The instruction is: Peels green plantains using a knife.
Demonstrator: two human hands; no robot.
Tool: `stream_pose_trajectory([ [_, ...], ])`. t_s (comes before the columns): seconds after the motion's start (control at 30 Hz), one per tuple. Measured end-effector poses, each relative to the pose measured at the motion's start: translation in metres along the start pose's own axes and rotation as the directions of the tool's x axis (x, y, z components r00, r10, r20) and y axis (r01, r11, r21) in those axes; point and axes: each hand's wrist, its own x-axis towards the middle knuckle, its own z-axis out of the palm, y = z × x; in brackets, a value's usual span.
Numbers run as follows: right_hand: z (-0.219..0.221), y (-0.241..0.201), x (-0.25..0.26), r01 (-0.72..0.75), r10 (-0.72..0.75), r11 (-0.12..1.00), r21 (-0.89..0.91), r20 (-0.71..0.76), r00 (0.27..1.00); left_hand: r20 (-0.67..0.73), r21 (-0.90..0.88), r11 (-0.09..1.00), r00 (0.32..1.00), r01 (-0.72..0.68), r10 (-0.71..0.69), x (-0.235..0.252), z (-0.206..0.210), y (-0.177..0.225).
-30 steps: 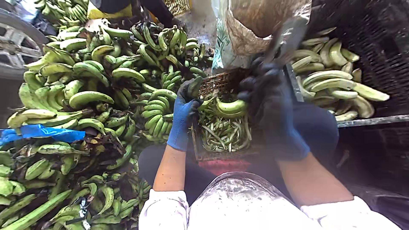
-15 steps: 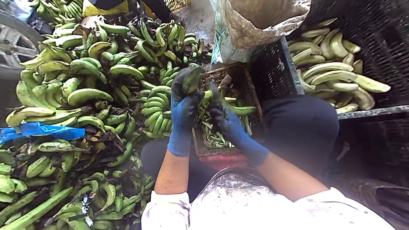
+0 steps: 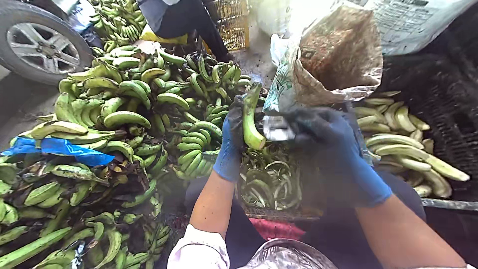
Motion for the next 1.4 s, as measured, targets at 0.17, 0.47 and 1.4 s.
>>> stream_pose_trajectory([
  [0.17, 0.021, -0.003, 0.005, -0.092, 0.072, 0.992, -0.091, -0.204, 0.976, 0.098, 0.063, 0.996, 0.993, 0.064, -0.070, -0.015, 0.020, -0.010],
  [0.47, 0.013, -0.021, -0.017, -0.099, 0.097, 0.957, 0.272, 0.022, 0.995, -0.034, 0.096, 0.992, 0.996, -0.077, 0.080, -0.006, 0.011, -0.002],
  [1.4, 0.032, -0.017, -0.013, 0.056, -0.098, 0.990, -0.132, -0.336, 0.937, -0.158, -0.124, 0.958, 0.958, -0.260, 0.240, -0.002, 0.036, -0.005],
])
